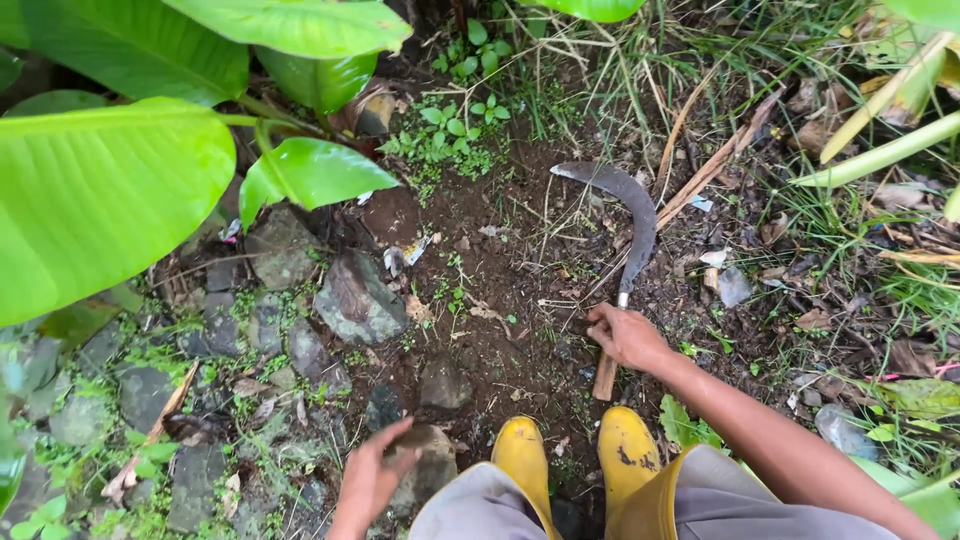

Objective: The person uses a sickle to clear weeds and small plants from the soil around banana plants. They repeatedly strike the ground, pull out uprooted vegetation, and move aside large leaves to access the work area.

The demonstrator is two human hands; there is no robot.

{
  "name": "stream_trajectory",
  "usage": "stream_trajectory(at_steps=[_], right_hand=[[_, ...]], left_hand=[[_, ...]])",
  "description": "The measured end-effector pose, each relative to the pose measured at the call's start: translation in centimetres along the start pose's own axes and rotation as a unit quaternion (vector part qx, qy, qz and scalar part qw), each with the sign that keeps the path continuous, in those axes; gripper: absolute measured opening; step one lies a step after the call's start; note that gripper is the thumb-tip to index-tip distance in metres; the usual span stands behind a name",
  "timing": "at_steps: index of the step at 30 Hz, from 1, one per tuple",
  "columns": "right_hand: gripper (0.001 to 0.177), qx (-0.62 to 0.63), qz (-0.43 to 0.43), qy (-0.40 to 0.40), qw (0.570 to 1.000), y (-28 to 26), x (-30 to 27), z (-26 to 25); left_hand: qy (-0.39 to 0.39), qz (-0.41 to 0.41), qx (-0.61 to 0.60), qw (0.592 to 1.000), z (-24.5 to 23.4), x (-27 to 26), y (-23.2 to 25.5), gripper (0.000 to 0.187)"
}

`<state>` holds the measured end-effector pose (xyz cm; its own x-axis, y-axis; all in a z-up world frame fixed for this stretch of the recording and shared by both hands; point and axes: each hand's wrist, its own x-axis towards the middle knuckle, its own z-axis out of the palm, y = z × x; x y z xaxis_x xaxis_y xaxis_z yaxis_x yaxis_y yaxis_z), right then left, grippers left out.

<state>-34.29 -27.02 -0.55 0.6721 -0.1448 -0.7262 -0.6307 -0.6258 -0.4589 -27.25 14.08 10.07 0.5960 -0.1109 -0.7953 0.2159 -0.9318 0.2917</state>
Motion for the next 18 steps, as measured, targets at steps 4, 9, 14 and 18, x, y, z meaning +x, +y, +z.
stream_trajectory(at_steps=[4,9,14,18], right_hand=[[0.024,-0.033,0.072,0.003,0.997,0.3,0.0,0.1],[0.040,-0.052,0.076,0.081,0.992,2.9,-1.0,1.4],[0.059,-0.038,0.070,0.089,0.993,4.8,-0.8,4.9],[0.063,0.015,0.110,0.111,0.988,6.6,1.6,6.8]], left_hand=[[0.085,0.152,0.023,0.985,1.0,4.6,1.2,0.032],[0.235,0.281,-0.076,0.927,-0.8,6.9,11.7,0.022],[0.252,0.395,-0.081,0.880,-1.5,13.2,17.8,0.022],[0.194,0.387,-0.012,0.901,-2.2,14.2,20.1,0.025]])
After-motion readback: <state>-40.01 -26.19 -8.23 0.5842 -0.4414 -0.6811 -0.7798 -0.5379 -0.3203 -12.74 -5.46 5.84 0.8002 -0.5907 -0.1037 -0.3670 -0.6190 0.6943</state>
